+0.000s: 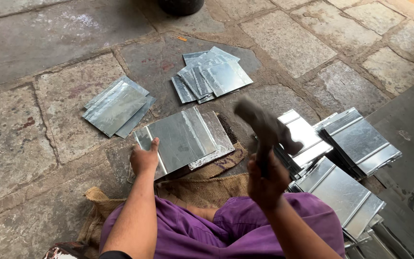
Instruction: The person sits on a sack on a paved floor and repeatedly hammers a rectangular metal sheet placed on a wooden block. They use a hammer in their right hand to strike the sheet while holding it steady with their left hand. Stacks of similar metal sheets are visible nearby.
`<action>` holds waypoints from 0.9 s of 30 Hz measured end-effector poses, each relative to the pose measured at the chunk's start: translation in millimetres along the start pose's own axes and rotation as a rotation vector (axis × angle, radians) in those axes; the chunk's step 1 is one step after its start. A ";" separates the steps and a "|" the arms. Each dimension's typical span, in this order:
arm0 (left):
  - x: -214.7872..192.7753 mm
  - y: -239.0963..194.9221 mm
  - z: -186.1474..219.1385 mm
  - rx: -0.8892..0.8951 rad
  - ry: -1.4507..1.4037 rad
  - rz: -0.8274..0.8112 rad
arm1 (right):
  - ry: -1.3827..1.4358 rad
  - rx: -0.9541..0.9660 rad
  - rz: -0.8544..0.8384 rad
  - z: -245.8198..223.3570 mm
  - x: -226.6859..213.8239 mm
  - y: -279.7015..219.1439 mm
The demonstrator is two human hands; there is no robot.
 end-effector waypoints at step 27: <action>3.9 2.9 -10.9 0.014 -0.060 0.067 | -0.063 0.420 -0.214 -1.6 -3.2 1.6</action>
Point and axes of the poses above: each hand's wrist, its own y-axis towards the middle knuckle, its own x-axis out of the palm, z = x × y, the point moved 1 cm from there along y, towards the middle knuckle, and after that the axes turned 9 degrees about x, right-handed, at the moved point
